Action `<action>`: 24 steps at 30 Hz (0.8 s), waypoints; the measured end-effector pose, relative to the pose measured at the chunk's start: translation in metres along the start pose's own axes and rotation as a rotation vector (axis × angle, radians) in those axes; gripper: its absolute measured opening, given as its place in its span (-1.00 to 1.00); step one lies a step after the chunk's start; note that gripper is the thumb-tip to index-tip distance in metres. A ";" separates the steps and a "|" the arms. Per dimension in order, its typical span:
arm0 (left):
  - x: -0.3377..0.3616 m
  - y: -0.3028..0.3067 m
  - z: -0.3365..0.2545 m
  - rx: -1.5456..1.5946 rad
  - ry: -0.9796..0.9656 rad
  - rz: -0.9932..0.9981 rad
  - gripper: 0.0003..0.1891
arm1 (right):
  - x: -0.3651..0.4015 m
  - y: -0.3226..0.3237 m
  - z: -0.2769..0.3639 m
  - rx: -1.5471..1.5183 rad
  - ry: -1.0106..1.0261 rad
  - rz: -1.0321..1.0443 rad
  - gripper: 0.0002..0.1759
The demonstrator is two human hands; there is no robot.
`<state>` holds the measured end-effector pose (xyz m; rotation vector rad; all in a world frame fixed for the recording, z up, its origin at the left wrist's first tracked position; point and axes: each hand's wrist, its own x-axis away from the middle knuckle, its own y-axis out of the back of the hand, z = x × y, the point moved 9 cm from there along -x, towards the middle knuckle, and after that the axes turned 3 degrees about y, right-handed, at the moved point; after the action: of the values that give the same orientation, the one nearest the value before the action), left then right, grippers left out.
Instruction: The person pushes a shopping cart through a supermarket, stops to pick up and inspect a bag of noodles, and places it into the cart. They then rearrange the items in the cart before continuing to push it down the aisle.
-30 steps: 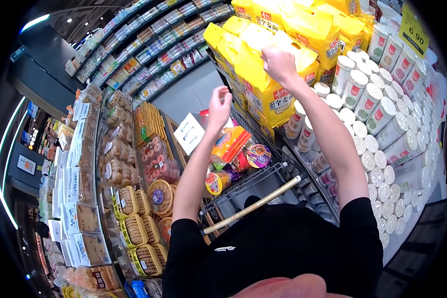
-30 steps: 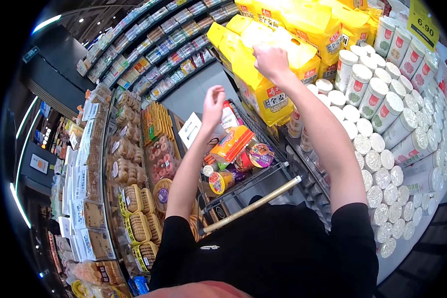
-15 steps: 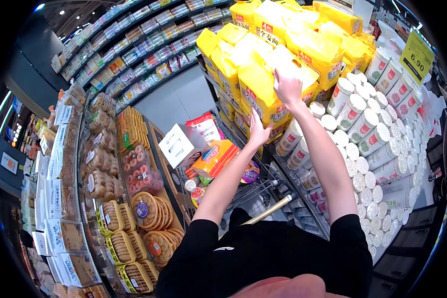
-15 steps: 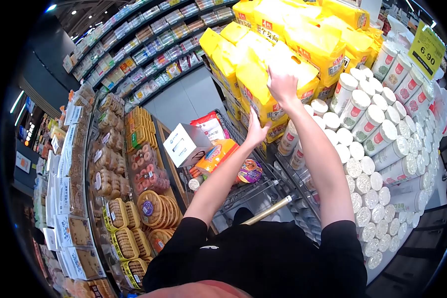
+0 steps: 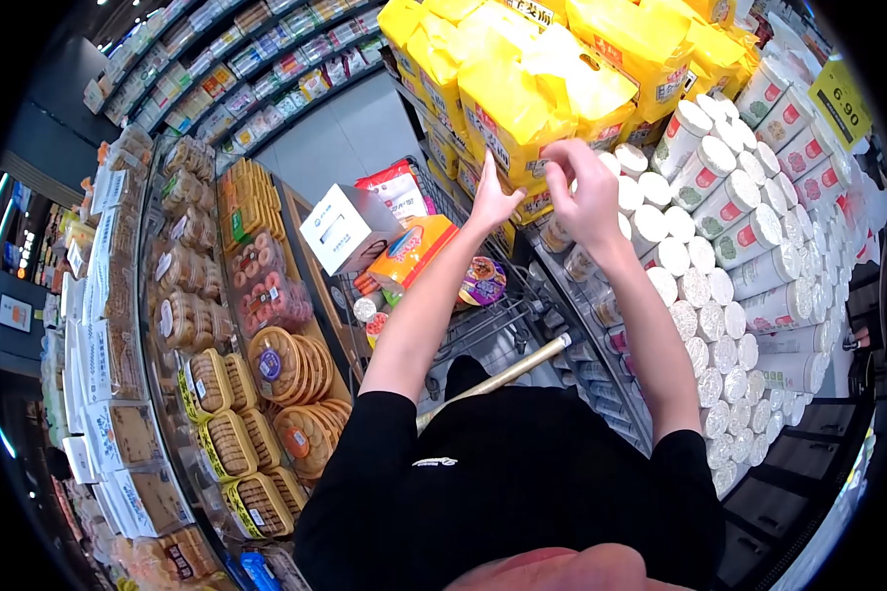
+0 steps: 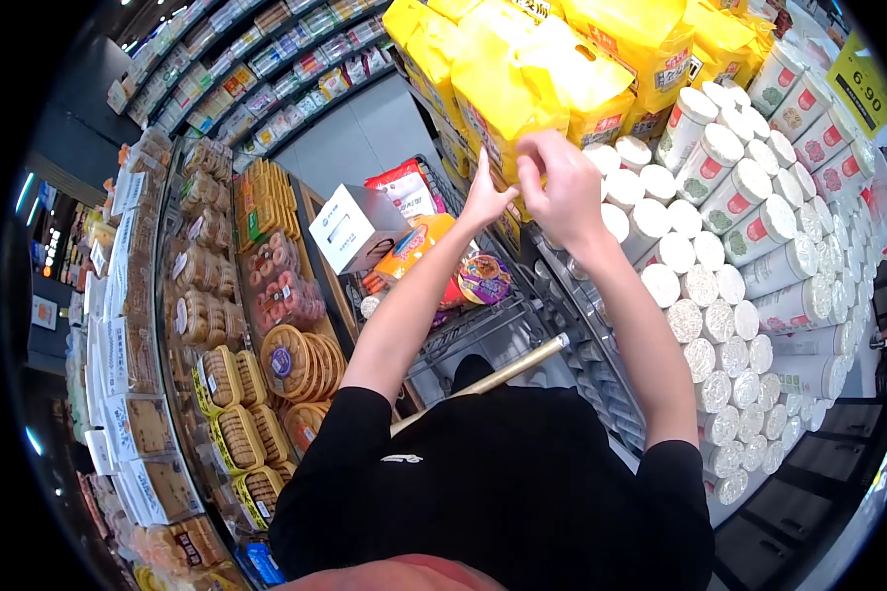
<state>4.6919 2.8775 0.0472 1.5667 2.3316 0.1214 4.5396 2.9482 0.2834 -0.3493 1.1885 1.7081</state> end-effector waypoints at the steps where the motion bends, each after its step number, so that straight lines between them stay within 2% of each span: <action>1: 0.008 0.004 0.004 -0.008 0.042 -0.001 0.18 | 0.020 -0.010 -0.006 0.018 -0.056 0.103 -0.88; 2: 0.014 0.007 0.006 -0.018 0.080 -0.002 0.18 | 0.039 -0.020 -0.015 0.035 -0.109 0.203 -0.89; 3: 0.021 0.011 0.013 -0.066 0.040 -0.097 0.05 | 0.060 -0.031 -0.027 0.044 -0.141 0.292 -0.91; 4: 0.030 0.012 0.023 -0.067 0.065 -0.109 0.05 | 0.081 -0.041 -0.037 0.046 -0.185 0.367 -0.91; 6: 0.050 0.011 0.055 0.048 0.236 0.021 -0.21 | 0.120 -0.056 -0.050 0.038 -0.283 0.523 -0.90; 7: 0.068 0.015 0.059 0.160 0.273 0.043 -0.49 | 0.138 -0.064 -0.057 0.022 -0.338 0.588 -0.89; 8: 0.086 0.020 0.063 0.183 0.293 0.113 -0.60 | 0.155 -0.071 -0.063 0.008 -0.387 0.659 -0.89; 10: 0.120 0.029 0.088 0.164 0.352 0.224 -0.66 | 0.182 -0.084 -0.066 -0.025 -0.401 0.682 -0.89; 12: 0.152 0.051 0.110 0.113 0.367 0.188 -0.70 | 0.214 -0.102 -0.062 -0.074 -0.432 0.782 -0.89; 14: 0.190 0.071 0.122 0.108 0.383 0.219 -0.72 | 0.236 -0.116 -0.047 -0.093 -0.364 0.812 -0.90; 16: 0.230 0.101 0.127 0.068 0.555 0.156 -0.75 | 0.256 -0.129 -0.031 -0.127 -0.270 0.851 -0.91; 18: 0.265 0.133 0.160 0.071 0.628 0.065 -0.75 | 0.280 -0.143 -0.026 -0.156 -0.255 0.920 -0.92; 20: 0.294 0.173 0.157 -0.020 0.657 -0.078 -0.74 | 0.296 -0.152 -0.019 -0.086 -0.172 0.987 -0.92; 21: 0.311 0.189 0.182 -0.035 0.698 -0.146 -0.76 | 0.300 -0.154 -0.019 -0.095 -0.180 1.003 -0.92; 23: 0.336 0.209 0.191 -0.050 0.768 -0.201 -0.74 | 0.293 -0.156 -0.017 -0.109 -0.163 0.976 -0.92; 24: 0.344 0.215 0.194 -0.105 0.781 -0.194 -0.72 | 0.289 -0.157 -0.018 -0.132 -0.261 0.998 -0.93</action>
<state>4.8262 3.2542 -0.1584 1.3818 2.9583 0.9389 4.5292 3.0981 -0.0092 0.4765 1.1187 2.5796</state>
